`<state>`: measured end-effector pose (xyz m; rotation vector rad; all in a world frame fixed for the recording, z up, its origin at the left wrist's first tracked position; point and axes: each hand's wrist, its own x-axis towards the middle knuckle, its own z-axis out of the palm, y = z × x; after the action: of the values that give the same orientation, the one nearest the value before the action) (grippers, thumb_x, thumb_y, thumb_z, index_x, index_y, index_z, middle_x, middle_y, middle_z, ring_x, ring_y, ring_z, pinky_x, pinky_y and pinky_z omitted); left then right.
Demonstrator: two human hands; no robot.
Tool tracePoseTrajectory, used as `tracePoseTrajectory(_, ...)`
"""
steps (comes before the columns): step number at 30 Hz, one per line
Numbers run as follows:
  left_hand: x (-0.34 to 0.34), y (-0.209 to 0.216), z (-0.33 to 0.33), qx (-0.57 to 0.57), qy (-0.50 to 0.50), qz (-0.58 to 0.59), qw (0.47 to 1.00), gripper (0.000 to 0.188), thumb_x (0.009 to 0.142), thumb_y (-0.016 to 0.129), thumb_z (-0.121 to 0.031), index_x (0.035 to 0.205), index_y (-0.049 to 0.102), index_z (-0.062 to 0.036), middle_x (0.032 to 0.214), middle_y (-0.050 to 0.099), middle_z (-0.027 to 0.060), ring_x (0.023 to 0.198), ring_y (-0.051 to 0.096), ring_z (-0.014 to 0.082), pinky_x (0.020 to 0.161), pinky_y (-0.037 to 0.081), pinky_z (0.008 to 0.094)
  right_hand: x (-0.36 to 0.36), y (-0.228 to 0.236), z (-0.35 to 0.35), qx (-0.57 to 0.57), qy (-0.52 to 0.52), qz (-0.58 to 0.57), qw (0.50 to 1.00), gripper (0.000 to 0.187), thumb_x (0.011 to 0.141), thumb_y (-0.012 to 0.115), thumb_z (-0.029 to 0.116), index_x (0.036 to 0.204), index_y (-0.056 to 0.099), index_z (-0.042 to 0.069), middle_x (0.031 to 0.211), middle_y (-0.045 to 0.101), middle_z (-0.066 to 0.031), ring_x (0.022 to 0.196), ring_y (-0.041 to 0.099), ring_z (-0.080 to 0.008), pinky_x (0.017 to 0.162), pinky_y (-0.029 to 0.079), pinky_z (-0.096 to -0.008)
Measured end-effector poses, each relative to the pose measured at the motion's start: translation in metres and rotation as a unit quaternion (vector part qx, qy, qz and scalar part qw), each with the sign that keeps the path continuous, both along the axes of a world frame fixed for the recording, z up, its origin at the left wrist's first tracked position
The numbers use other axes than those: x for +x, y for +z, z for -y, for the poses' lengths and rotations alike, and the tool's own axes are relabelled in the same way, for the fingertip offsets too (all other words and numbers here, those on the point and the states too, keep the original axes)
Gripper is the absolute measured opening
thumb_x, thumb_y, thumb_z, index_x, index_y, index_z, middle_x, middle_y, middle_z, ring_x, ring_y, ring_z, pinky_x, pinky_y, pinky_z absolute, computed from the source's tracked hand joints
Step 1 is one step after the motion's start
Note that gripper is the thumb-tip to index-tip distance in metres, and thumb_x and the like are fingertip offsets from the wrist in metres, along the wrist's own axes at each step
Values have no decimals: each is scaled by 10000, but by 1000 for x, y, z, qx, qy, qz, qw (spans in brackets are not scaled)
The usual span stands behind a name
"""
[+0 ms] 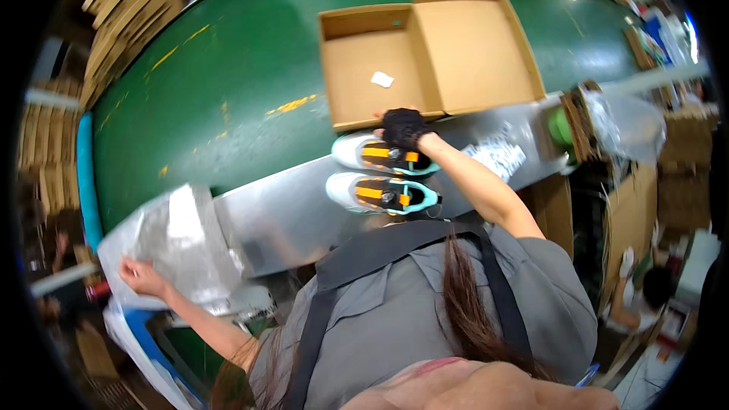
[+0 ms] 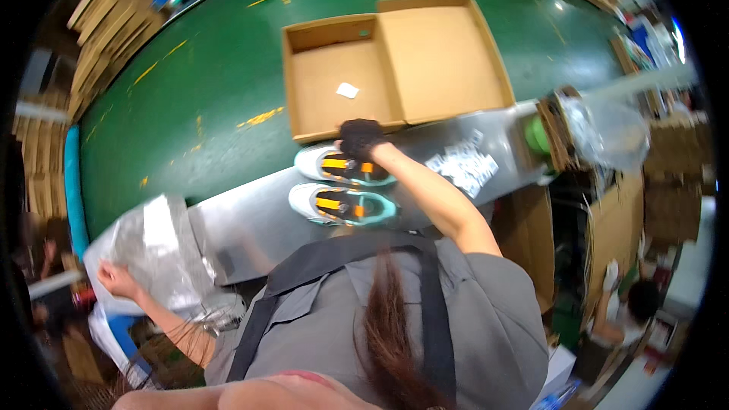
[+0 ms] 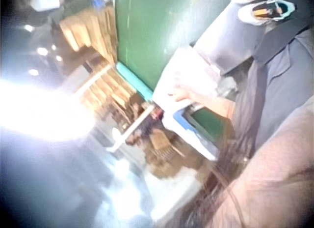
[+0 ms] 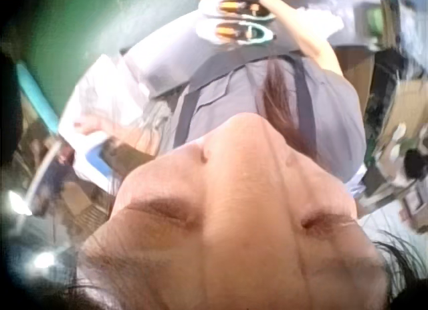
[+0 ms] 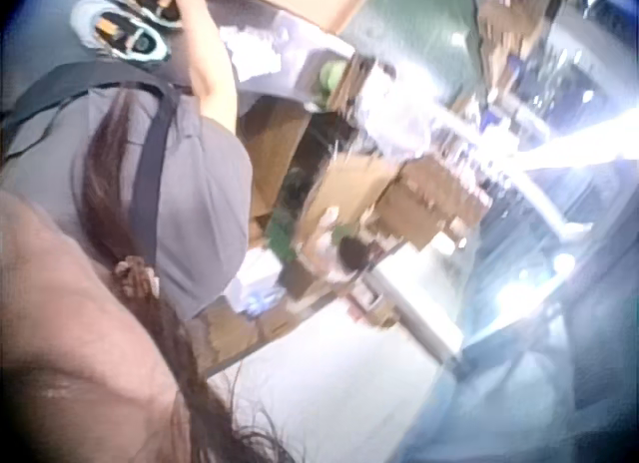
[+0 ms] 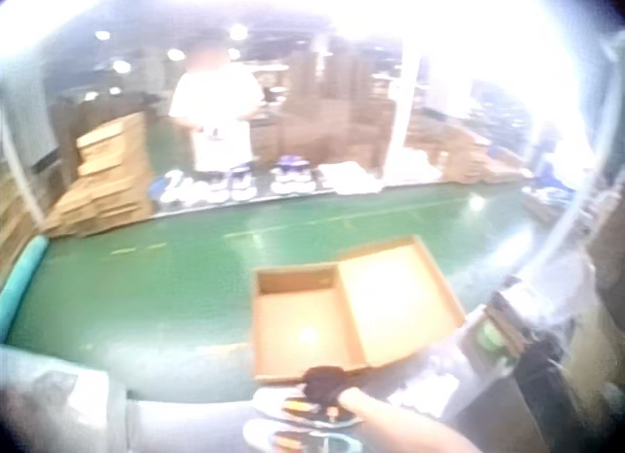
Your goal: The person repeatedly places pairs of shoes into cardboard boxes, lines them with tissue paper, and closes the boxes. The person handles shoes, tissue paper, and boxes at a workstation in a warehouse setting.
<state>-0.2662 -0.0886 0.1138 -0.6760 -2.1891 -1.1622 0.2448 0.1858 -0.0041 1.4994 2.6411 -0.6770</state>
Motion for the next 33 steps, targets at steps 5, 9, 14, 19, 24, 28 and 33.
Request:
tracePoseTrajectory(5,167,73,-96,144,-337,241,899,164,915,418,-162,998,421,-20,634,542,93,557,604,205,523,504,296,-27,48,20,-4,102,-201,974,687,717,661,314,1280,356,67,1216,451,-188,981,541,-286,883,387,-401)
tracePoseTrajectory(9,276,61,-186,151,-581,323,732,115,927,379,-139,919,399,-26,702,479,50,599,627,241,557,518,333,-55,121,35,-240,64,-546,800,744,753,664,179,1342,225,62,1194,450,-162,803,551,-155,760,455,-312)
tracePoseTrajectory(14,377,68,-266,118,-660,460,582,113,907,448,-126,926,399,-25,781,511,81,646,615,183,560,493,257,-21,112,-20,-243,-111,-647,714,327,836,569,148,1120,460,28,865,581,-63,645,510,-87,596,440,-230)
tracePoseTrajectory(19,415,38,-293,37,-682,171,710,535,757,683,-191,1178,395,-29,1120,478,154,1061,487,236,872,398,324,65,107,-64,-9,-307,-645,699,157,844,538,136,960,532,30,830,564,-30,688,504,-90,636,424,-227)
tracePoseTrajectory(24,367,-47,-286,-294,-504,-139,800,586,742,616,-429,1186,466,-77,1265,377,210,1239,275,363,951,186,600,229,59,-124,338,-452,-500,657,216,803,561,132,951,497,-11,821,548,-68,726,518,-151,687,440,-274)
tracePoseTrajectory(28,288,-106,-274,-368,-360,-164,842,670,731,570,-525,1233,441,-101,1312,330,218,1263,231,379,945,128,641,320,35,-122,411,-521,-408,626,191,784,558,130,888,493,-16,803,546,-90,705,510,-166,674,433,-283)
tracePoseTrajectory(33,173,-160,-254,-263,-312,160,899,895,675,582,-627,1278,348,-8,1272,384,224,1178,372,353,936,295,521,325,31,-91,418,-456,-283,733,497,765,611,127,1165,371,-48,1115,442,-198,1002,492,-295,861,406,-363)
